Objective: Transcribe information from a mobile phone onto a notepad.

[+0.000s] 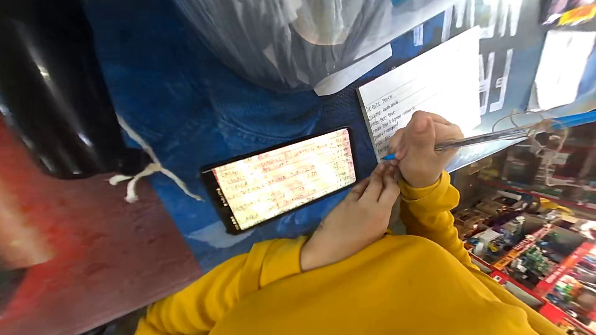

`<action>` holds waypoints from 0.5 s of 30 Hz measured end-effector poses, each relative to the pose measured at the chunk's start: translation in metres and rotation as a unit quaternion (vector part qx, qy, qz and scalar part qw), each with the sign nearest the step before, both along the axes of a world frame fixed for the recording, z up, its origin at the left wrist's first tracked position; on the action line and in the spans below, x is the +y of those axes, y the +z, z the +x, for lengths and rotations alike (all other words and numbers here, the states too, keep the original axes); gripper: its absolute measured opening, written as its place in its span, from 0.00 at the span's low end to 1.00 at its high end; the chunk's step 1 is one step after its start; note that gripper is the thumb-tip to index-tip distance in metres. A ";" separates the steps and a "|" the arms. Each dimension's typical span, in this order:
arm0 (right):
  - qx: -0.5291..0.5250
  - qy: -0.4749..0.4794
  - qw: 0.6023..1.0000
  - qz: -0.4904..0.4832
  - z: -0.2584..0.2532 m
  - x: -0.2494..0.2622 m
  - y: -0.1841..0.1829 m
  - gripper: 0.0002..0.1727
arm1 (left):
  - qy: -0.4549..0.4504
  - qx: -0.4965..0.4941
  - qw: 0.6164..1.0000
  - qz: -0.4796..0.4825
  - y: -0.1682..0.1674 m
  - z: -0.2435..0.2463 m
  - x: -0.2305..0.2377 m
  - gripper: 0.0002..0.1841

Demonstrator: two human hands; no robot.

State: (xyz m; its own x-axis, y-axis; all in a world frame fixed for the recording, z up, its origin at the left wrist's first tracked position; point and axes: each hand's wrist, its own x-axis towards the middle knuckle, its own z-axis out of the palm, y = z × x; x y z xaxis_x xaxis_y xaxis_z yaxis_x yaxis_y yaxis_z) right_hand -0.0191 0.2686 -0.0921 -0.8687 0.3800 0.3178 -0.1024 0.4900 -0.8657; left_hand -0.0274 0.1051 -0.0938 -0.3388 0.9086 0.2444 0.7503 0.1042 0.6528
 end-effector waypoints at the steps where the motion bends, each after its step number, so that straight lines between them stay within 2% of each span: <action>1: 0.000 -0.003 1.000 -0.005 0.000 0.000 0.000 0.26 | 0.002 -0.007 1.000 0.000 0.000 0.000 0.000 0.16; 7: 0.008 -0.027 0.998 0.051 0.000 -0.002 -0.001 0.26 | 0.013 -0.014 1.000 0.007 0.000 0.000 0.000 0.15; 15: 0.003 -0.040 0.999 0.027 -0.001 -0.003 -0.001 0.27 | 0.008 -0.017 1.000 0.004 -0.001 -0.001 0.000 0.16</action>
